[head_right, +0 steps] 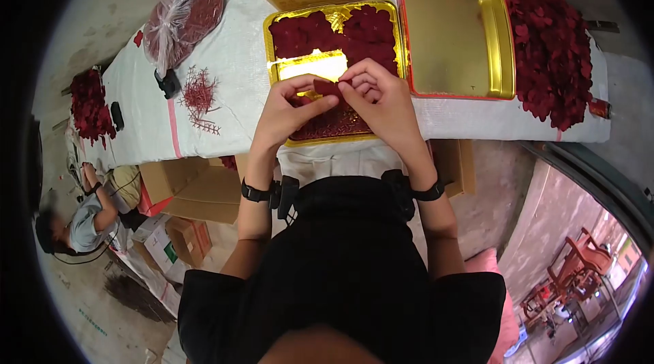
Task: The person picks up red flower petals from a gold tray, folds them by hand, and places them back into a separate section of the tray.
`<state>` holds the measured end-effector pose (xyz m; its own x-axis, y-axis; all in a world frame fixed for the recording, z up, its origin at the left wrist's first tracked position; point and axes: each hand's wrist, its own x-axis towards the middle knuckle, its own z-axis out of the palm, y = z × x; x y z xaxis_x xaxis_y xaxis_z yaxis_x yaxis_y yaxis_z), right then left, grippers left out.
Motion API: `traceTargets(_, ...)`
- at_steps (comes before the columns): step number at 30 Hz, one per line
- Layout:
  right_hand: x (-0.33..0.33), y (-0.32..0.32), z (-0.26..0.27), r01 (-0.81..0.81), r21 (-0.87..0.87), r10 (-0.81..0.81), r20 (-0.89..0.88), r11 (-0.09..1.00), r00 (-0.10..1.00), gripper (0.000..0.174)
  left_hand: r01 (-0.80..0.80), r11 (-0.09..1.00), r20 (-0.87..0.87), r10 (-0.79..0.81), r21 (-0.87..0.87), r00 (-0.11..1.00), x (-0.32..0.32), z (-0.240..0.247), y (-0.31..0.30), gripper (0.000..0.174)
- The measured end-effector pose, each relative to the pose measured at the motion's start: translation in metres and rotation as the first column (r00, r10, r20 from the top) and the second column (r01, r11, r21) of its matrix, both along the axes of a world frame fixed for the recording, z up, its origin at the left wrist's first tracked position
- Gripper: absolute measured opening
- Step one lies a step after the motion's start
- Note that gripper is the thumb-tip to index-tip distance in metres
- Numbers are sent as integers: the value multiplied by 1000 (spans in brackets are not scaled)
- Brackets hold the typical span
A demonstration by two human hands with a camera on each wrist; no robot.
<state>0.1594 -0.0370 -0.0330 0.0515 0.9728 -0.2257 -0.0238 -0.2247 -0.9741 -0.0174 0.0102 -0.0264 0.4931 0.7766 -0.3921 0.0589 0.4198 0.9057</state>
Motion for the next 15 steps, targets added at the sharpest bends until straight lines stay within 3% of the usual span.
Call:
traceTargets(4, -5, 1, -4, -6, -14, 7, 57, 1000, 998, 8, -118, 988, -57, 113, -96, 992, -10, -18, -5, 7)
traceTargets(7, -2, 2, -1, -153, -117, 169, 141, 981, 976, 16, -195, 977, -13, 195, -87, 981, -18, -22, -2, 8)
traceTargets(10, -2, -3, -21, -445, 27, 330, 632, 895, 702, 25, -343, 938, -21, 342, -48, 939, -27, -29, 3, 10)
traceTargets(15, -27, -18, -36, -485, 29, 305, 744, 874, 595, 20, -436, 897, -14, 436, -67, 900, -29, -19, 5, 16)
